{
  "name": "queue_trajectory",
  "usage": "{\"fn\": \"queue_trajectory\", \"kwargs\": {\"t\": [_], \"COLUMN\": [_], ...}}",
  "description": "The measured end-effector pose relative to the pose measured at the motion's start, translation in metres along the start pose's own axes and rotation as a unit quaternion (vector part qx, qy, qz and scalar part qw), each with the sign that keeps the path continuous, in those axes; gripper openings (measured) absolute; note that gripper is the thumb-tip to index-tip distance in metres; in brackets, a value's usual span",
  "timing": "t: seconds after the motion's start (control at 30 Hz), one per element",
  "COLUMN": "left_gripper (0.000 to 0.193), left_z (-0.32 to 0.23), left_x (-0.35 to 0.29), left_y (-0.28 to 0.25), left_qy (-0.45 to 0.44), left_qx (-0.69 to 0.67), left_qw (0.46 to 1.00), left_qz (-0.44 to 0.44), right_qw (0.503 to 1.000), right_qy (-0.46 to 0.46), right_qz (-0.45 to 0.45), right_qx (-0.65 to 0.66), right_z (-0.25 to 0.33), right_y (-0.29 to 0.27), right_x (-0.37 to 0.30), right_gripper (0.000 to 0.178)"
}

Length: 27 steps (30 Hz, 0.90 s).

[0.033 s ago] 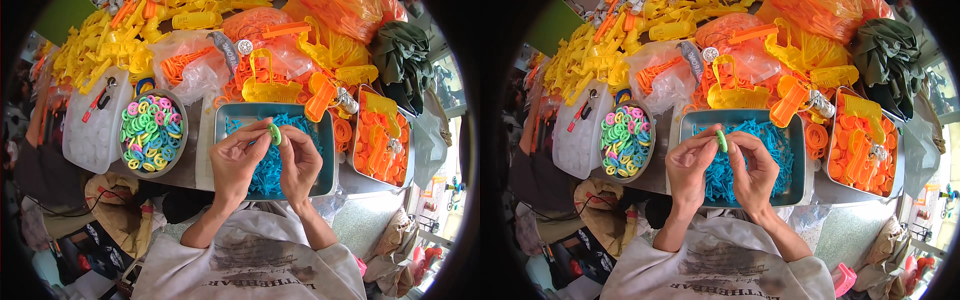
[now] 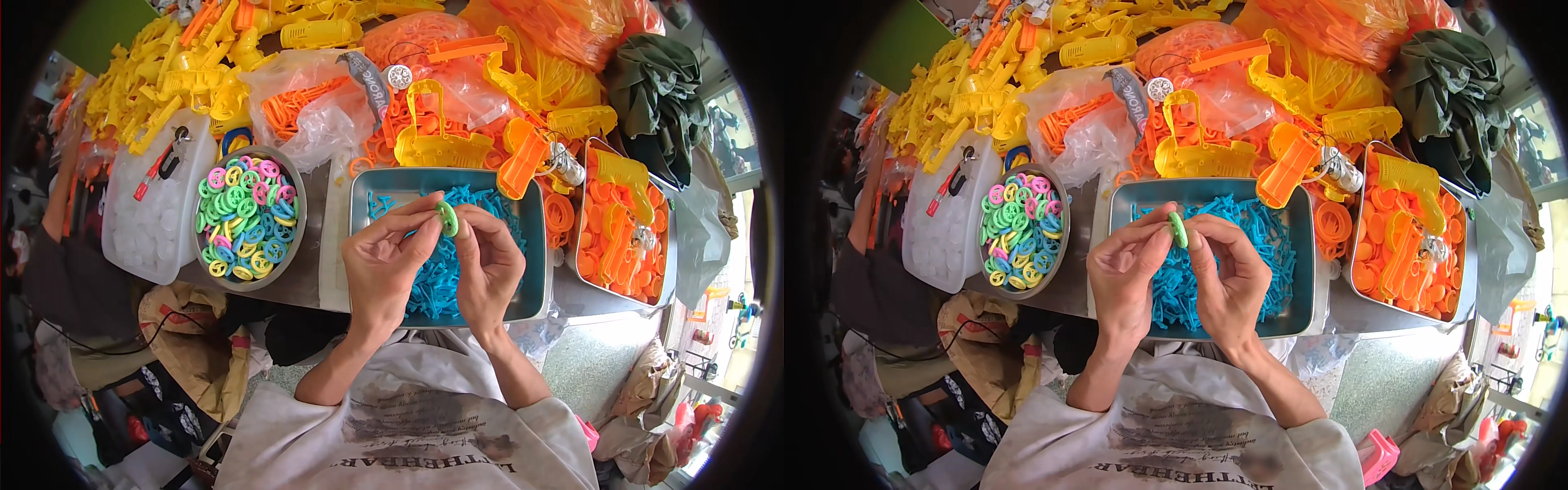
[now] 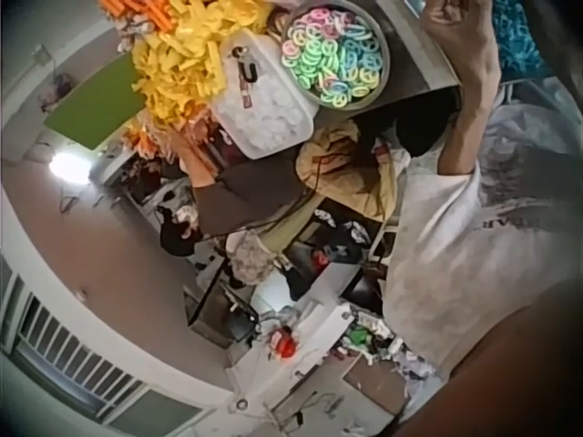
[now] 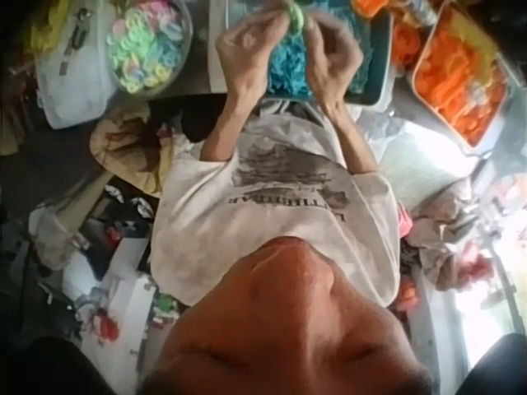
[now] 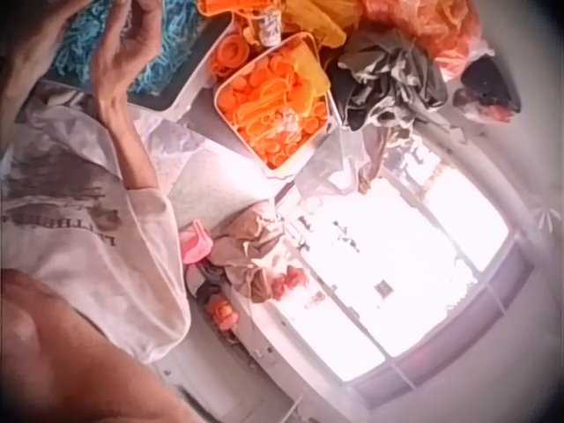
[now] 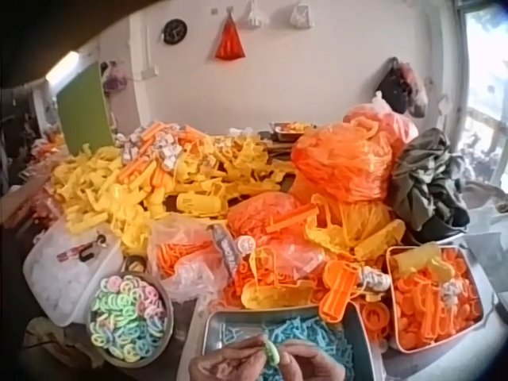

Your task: Assembling small colorful plastic rings and connectors at a workbench.

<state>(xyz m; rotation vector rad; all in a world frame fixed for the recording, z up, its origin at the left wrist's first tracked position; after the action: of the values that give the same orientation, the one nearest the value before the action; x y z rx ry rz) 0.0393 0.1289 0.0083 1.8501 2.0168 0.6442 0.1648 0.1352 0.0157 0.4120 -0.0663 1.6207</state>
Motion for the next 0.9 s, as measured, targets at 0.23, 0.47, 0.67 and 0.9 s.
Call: {"fn": "queue_trajectory", "kwargs": {"t": [0.23,0.47,0.67,0.9], "left_gripper": [0.015,0.017,0.018,0.017], "left_z": [0.004,0.000,0.003,0.010], "left_x": [-0.001,-0.003,-0.003,-0.002], "left_y": [0.002,0.010,0.006,-0.002], "left_qy": [0.016,0.072,0.025,-0.055], "left_qx": [0.004,0.074,0.011,-0.039], "left_qw": [1.000,0.995,1.000,0.998], "left_qz": [0.000,0.002,-0.011,-0.011], "right_qw": [0.997,0.996,0.995,0.996], "right_qy": [0.071,0.076,0.082,0.080], "right_qz": [-0.030,-0.038,-0.050,-0.040], "right_qx": [0.022,0.023,0.028,0.030], "right_z": [-0.007,-0.008,-0.009,-0.008], "right_y": [-0.005,-0.007,-0.004,-0.004], "right_x": [-0.002,-0.003,-0.004,-0.006], "right_gripper": [0.014,0.014,0.014,0.013]}}
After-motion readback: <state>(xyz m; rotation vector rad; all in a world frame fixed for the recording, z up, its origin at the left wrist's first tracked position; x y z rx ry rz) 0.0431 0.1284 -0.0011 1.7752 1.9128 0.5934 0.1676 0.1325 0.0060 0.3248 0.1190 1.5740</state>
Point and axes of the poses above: each hand's wrist, its own x-axis towards the middle knuckle, its own y-axis out of the palm, z = x × y, the point moved 6 cm from there along x, towards the middle knuckle, and after that the axes turned 6 degrees about z, right-handed, at the moved point
